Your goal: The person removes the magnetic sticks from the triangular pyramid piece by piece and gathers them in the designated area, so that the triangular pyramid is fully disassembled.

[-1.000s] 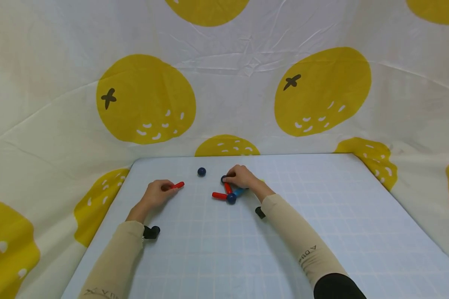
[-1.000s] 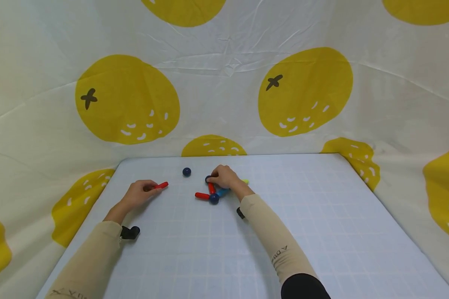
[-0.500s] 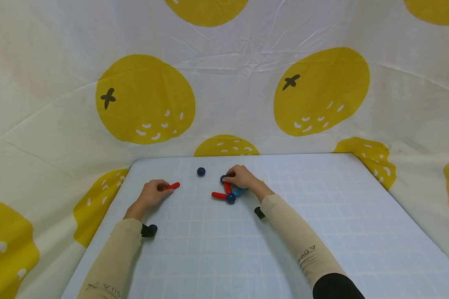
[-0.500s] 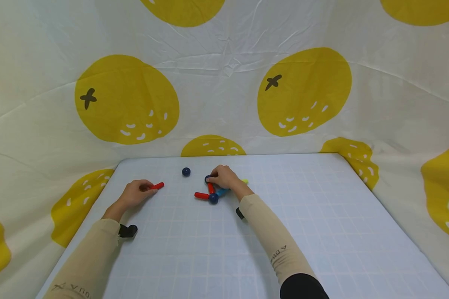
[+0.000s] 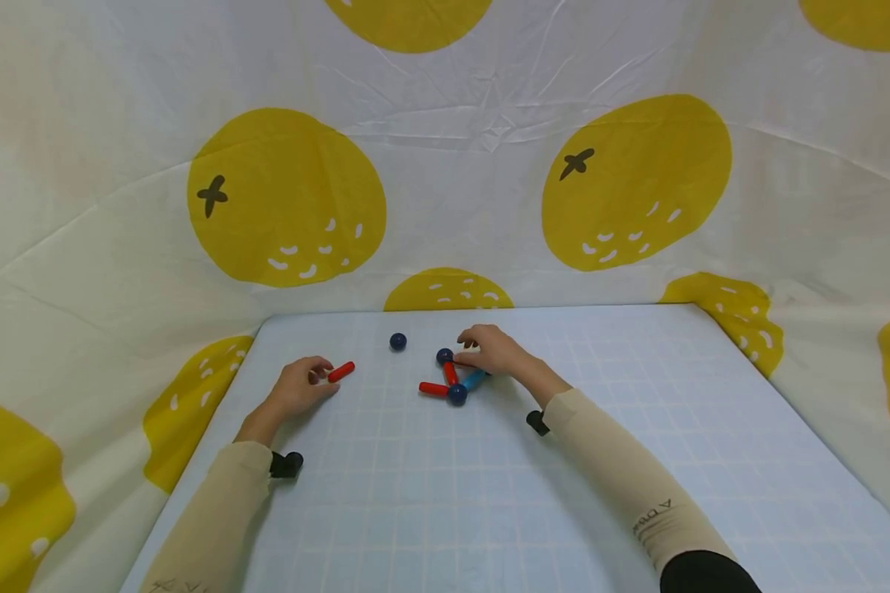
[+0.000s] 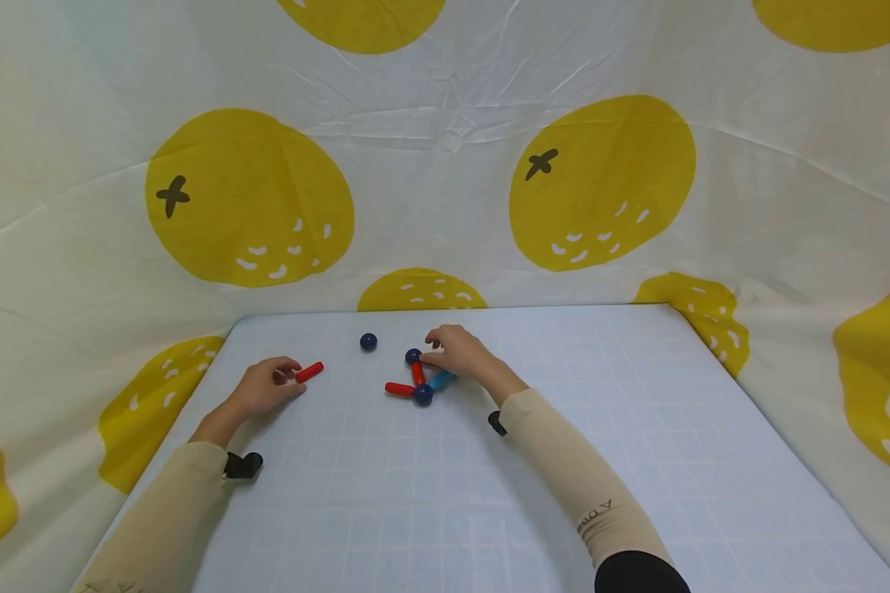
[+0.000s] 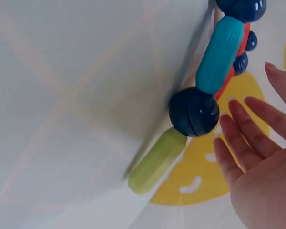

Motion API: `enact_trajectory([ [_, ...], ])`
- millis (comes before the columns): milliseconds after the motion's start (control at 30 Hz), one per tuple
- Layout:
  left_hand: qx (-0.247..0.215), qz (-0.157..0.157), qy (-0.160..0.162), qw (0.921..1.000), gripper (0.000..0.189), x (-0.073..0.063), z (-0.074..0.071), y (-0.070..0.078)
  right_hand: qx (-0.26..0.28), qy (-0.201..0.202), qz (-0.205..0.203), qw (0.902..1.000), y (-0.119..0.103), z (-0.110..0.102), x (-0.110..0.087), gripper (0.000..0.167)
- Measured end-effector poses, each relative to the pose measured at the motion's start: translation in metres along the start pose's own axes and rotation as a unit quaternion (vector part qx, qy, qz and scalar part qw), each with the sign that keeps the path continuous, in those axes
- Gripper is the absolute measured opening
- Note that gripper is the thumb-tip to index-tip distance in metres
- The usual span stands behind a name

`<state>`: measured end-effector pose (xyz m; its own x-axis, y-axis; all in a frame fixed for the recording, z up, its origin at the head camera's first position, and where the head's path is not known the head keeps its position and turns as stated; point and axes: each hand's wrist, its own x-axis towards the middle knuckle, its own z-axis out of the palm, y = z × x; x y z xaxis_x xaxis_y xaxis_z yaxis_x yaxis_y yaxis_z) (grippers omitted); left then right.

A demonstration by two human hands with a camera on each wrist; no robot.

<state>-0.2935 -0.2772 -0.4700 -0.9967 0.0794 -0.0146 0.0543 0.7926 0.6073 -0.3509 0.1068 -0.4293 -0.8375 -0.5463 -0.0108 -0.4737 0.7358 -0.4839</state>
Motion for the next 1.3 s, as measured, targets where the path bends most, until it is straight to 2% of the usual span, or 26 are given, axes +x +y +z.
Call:
enact_trajectory([
  [133,-0.005,0.035,0.016,0.9992,0.038,-0.005,-0.002,0.005,-0.026,-0.007,-0.013,0.9996,-0.004,-0.005,-0.013,0.042],
  [267,-0.029,0.071,0.023,0.9968,0.041,-0.009,0.003,0.017,-0.037,-0.017,-0.044,0.9982,-0.007,-0.005,-0.023,0.035],
  [400,-0.043,0.109,0.013,0.993,0.043,-0.011,0.012,0.037,-0.019,-0.025,-0.07,0.9971,-0.009,-0.002,-0.029,0.033],
  [533,-0.046,0.133,-0.015,0.9899,0.043,-0.012,0.023,0.059,0.003,-0.033,-0.088,0.9956,-0.011,0.002,-0.033,0.033],
  [700,-0.059,0.133,-0.049,0.9881,0.043,-0.01,0.04,0.081,0.025,-0.04,-0.105,0.9934,-0.011,0.008,-0.034,0.033],
  [900,-0.059,0.135,-0.082,0.9857,0.041,-0.004,0.06,0.097,0.024,-0.052,-0.115,0.9917,-0.009,0.013,-0.033,0.024],
  [1067,-0.061,0.141,-0.104,0.9826,0.037,0.002,0.073,0.103,0.014,-0.052,-0.121,0.9912,-0.008,0.016,-0.033,0.022],
  [1300,-0.061,0.117,-0.114,0.9846,0.028,0.009,0.085,0.108,0.031,-0.052,-0.124,0.9905,-0.008,0.018,-0.031,0.019],
])
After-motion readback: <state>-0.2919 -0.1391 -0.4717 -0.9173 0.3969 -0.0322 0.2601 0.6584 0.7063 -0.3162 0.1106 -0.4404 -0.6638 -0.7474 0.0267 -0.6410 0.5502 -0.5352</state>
